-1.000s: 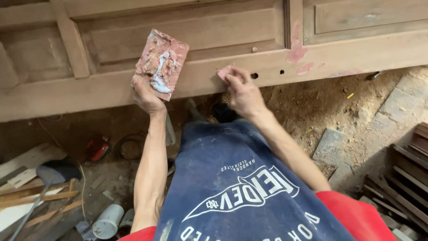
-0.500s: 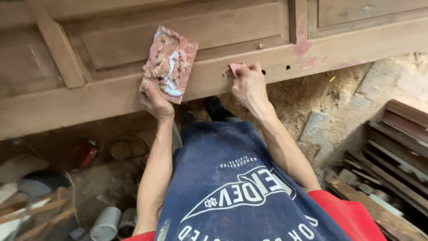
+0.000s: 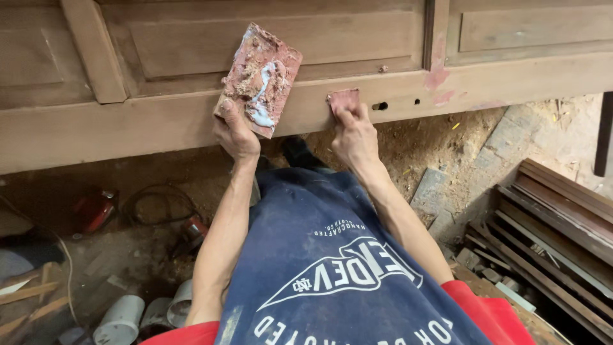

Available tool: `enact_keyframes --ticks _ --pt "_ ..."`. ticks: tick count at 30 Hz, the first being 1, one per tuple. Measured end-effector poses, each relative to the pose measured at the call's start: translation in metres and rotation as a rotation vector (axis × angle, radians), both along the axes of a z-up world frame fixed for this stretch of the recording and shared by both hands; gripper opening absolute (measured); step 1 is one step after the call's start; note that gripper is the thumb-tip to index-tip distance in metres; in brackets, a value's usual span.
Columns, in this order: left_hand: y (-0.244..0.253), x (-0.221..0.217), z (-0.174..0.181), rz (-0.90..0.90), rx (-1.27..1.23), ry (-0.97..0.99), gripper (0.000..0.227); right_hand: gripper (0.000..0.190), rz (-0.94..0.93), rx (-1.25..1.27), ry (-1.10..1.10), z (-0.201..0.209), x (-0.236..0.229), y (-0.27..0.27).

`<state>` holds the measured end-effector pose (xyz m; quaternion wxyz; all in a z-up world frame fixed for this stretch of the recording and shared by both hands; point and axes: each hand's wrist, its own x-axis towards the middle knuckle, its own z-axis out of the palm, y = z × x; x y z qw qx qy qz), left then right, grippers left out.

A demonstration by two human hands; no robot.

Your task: The person applies pink wood filler to a wooden door using a putty knife. They repeatedly scoop filler from a small board and spread it into the door's grooves and panels, working across multiple sections.

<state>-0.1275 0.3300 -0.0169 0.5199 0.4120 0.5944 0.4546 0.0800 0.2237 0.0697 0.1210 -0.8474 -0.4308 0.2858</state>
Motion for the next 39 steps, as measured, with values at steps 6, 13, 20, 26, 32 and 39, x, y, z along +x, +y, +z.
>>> enact_keyframes --ticks 6,13,20,26,32,39 --pt "0.004 0.004 0.013 -0.011 0.011 0.097 0.066 0.032 -0.625 -0.174 0.674 0.045 0.032 0.024" --pt "0.008 0.007 0.022 -0.031 0.047 0.115 0.068 0.033 -0.526 -0.317 0.401 0.048 0.024 0.077" --pt "0.005 0.007 0.019 -0.025 -0.025 0.193 0.068 0.024 -0.153 -0.087 0.304 0.019 -0.009 0.050" --pt "0.010 0.006 0.021 -0.040 0.017 0.149 0.070 0.029 0.040 -0.114 0.106 0.025 0.006 -0.004" --pt "0.008 0.004 0.017 -0.053 -0.016 0.178 0.073 0.039 -0.035 0.140 0.035 -0.009 -0.017 -0.038" --pt "0.010 0.004 0.022 -0.056 -0.006 0.189 0.074 0.059 0.163 -0.092 -0.070 0.023 0.005 -0.056"
